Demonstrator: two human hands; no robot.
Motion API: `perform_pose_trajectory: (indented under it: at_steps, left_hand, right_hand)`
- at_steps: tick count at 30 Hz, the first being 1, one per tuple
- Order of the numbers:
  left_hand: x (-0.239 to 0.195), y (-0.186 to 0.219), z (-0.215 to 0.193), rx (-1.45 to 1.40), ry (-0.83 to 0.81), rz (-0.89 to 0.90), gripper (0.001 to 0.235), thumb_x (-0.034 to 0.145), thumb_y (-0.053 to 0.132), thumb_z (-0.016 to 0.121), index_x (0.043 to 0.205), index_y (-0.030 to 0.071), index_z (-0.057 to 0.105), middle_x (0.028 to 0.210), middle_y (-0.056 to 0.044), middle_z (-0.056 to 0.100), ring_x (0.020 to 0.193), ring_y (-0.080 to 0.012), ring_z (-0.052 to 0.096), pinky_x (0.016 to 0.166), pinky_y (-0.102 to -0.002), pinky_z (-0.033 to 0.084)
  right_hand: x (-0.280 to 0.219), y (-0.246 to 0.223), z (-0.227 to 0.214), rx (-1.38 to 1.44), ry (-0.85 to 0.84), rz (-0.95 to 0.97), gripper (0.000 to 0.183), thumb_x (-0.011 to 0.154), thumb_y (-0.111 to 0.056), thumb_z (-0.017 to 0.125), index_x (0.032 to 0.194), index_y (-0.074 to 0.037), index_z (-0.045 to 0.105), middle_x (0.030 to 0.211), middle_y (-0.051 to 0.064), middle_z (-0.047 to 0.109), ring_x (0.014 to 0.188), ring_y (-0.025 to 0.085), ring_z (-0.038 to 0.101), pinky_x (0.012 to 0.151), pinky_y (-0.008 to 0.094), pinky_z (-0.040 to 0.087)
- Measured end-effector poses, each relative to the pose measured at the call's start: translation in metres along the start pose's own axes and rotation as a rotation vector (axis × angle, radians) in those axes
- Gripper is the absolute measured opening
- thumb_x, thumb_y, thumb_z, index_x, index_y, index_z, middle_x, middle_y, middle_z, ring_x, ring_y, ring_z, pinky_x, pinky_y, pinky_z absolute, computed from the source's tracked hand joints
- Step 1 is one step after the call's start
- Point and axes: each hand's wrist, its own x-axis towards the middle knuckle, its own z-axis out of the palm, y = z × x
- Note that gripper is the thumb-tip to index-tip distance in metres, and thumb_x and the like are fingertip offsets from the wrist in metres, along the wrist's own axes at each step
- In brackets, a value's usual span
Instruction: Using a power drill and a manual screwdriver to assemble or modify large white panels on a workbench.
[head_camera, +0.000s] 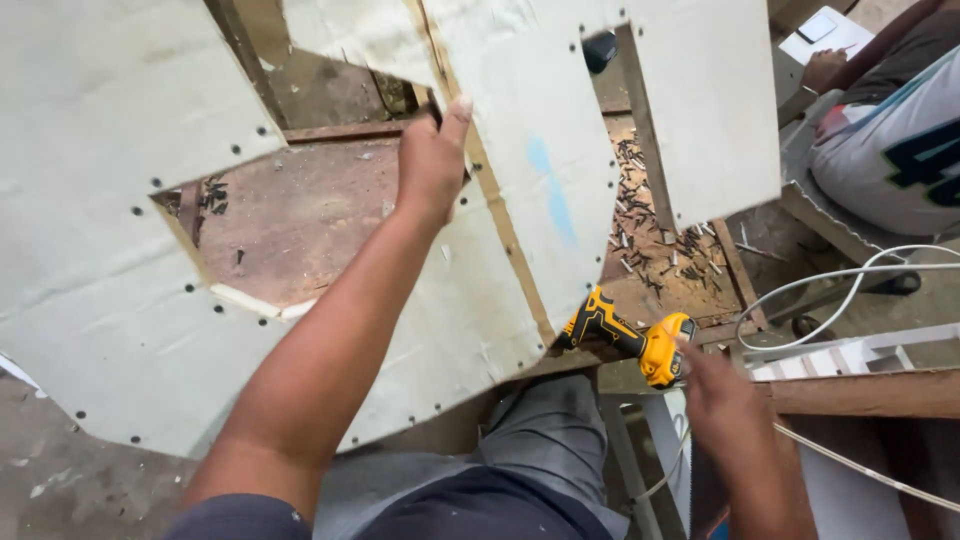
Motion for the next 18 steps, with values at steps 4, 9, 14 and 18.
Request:
perform_pose_trajectory:
  at_steps: [4,9,14,18]
  left_hand:
    - [-0.012,-0.017,0.002,0.081,-0.013,-0.156,0.039,0.105,0.046,0.053,0.086,0.012,0.050,0.075,0.001,0.044,0.068,-0.0139,0.039,0.063,-0.034,0.037]
    - [-0.023,-0.054,0.009,0.078,-0.058,-0.207,0.081,0.096,0.051,0.053,0.150,-0.007,0.040,0.152,-0.022,0.051,0.137,-0.0348,0.052,0.108,-0.044,0.047]
    - [-0.036,-0.073,0.018,0.080,-0.083,-0.250,0.067,0.093,0.055,0.054,0.129,-0.001,0.060,0.118,-0.010,0.067,0.105,-0.0230,0.062,0.083,-0.039,0.047]
    - [-0.055,-0.072,0.020,0.072,-0.134,-0.201,0.072,0.094,0.053,0.051,0.141,-0.002,0.049,0.139,-0.018,0.058,0.126,-0.0321,0.055,0.101,-0.044,0.047]
  right_hand:
    - [-0.045,0.000,0.018,0.300,-0.157,-0.048,0.053,0.098,-0.027,0.056,0.150,-0.040,0.058,0.097,0.001,0.075,0.080,0.014,0.068,0.080,0.029,0.060]
    - [-0.082,0.011,0.020,0.453,-0.212,-0.091,0.048,0.091,-0.023,0.067,0.139,-0.027,0.071,0.107,-0.002,0.077,0.090,0.006,0.066,0.083,0.023,0.056]
    - [-0.101,0.004,-0.007,0.245,-0.233,-0.228,0.080,0.075,-0.032,0.081,0.150,-0.039,0.055,0.112,-0.015,0.085,0.107,-0.002,0.076,0.098,0.021,0.054]
    - [-0.117,-0.034,-0.008,0.949,-0.298,-0.245,0.067,0.080,0.001,0.070,0.146,-0.005,0.059,0.131,0.015,0.074,0.088,0.022,0.077,0.077,0.035,0.066]
